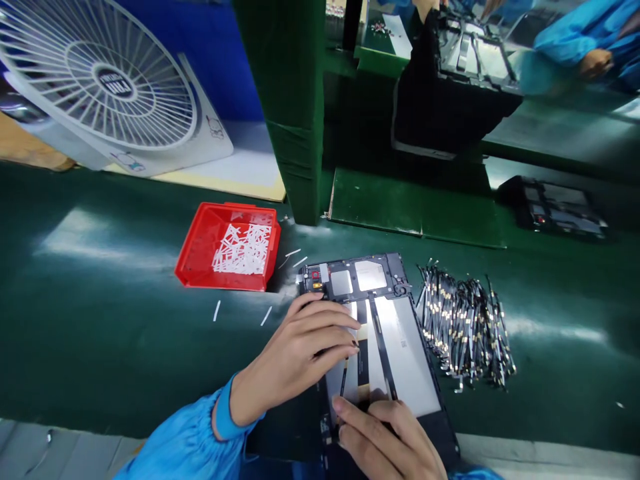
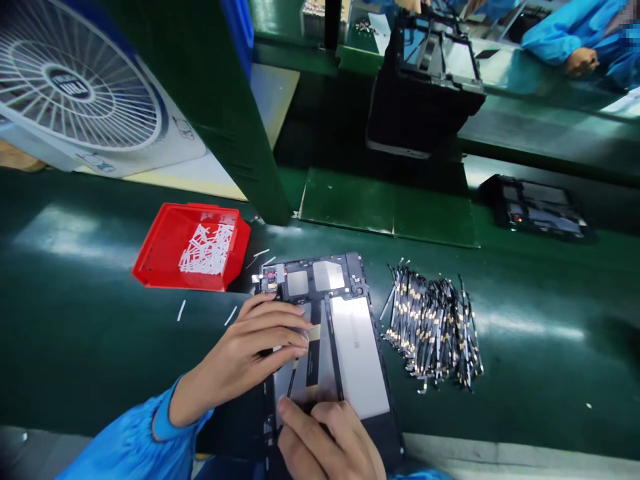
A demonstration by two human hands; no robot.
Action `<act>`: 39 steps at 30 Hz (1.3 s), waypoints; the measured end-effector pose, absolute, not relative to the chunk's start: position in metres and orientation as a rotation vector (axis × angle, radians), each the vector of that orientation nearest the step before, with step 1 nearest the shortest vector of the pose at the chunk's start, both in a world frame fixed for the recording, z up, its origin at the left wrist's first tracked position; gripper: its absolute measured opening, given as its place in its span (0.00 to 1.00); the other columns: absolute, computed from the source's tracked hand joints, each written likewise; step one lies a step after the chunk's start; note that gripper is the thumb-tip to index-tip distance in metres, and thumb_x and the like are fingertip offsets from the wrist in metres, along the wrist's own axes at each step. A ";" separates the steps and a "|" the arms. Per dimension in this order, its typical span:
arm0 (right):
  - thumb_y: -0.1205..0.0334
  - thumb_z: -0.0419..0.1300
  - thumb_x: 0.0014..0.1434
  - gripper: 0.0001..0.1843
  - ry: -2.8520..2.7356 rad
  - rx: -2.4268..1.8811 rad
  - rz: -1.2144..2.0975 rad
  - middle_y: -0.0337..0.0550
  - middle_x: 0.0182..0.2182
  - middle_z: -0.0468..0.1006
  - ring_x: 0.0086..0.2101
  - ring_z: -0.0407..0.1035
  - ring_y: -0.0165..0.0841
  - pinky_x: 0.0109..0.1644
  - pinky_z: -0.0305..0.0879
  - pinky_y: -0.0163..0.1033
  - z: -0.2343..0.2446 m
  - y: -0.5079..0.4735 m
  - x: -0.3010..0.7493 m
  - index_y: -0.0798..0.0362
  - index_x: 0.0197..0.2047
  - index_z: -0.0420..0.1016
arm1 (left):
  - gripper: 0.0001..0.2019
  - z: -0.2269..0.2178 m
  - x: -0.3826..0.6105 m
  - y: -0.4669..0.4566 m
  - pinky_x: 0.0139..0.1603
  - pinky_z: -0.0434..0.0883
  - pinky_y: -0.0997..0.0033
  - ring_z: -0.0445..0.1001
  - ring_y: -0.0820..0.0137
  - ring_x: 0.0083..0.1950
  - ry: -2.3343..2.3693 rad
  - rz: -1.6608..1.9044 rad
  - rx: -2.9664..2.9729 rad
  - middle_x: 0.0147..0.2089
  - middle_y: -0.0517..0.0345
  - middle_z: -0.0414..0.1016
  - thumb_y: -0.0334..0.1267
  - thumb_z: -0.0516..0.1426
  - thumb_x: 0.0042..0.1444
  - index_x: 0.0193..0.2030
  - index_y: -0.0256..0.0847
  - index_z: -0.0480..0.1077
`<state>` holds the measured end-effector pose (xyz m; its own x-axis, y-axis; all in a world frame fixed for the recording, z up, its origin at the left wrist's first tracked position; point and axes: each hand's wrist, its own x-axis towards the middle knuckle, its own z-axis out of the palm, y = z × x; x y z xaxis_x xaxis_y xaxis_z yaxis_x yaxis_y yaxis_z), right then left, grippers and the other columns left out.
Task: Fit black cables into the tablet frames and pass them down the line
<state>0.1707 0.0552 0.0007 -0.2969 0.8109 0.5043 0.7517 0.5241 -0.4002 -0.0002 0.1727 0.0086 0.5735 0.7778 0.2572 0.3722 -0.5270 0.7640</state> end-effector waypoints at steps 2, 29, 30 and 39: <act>0.71 0.58 0.63 0.13 -2.061 -1.259 0.091 0.34 0.41 0.83 0.28 0.69 0.29 0.33 0.69 0.34 -0.002 0.054 0.169 0.51 0.28 0.78 | 0.03 0.008 -0.001 0.172 0.63 0.53 0.67 0.76 0.73 0.52 0.911 0.781 2.138 0.47 0.69 0.81 0.34 0.61 0.60 0.37 0.47 0.75; 0.64 0.48 0.71 0.16 -2.327 -1.288 0.406 0.38 0.45 0.82 0.40 0.78 0.27 0.46 0.73 0.28 0.038 0.071 0.196 0.51 0.44 0.78 | 0.43 -0.016 -0.032 0.148 0.69 0.44 0.52 0.54 0.51 0.68 0.920 0.646 2.671 0.62 0.45 0.69 0.74 0.41 0.53 0.63 0.47 0.67; 0.59 0.46 0.72 0.18 -2.350 -1.305 0.422 0.40 0.46 0.81 0.41 0.78 0.28 0.44 0.74 0.29 0.043 0.075 0.198 0.52 0.49 0.77 | 0.43 -0.016 -0.030 0.154 0.67 0.45 0.50 0.52 0.49 0.69 0.942 0.636 2.654 0.64 0.44 0.66 0.73 0.38 0.54 0.64 0.47 0.66; 0.60 0.52 0.69 0.15 -2.650 -1.106 0.075 0.43 0.47 0.80 0.20 0.71 0.23 0.24 0.66 0.30 0.037 0.057 0.185 0.55 0.50 0.77 | 0.32 -0.020 -0.020 0.167 0.65 0.46 0.44 0.46 0.49 0.72 0.998 0.668 2.581 0.70 0.49 0.59 0.61 0.35 0.64 0.65 0.52 0.64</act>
<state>0.1853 0.0572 0.0372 -0.6730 0.7045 0.2251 0.6907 0.7075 -0.1495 -0.0201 0.1671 -0.0203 0.6519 0.6900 0.3144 0.5536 -0.7165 0.4245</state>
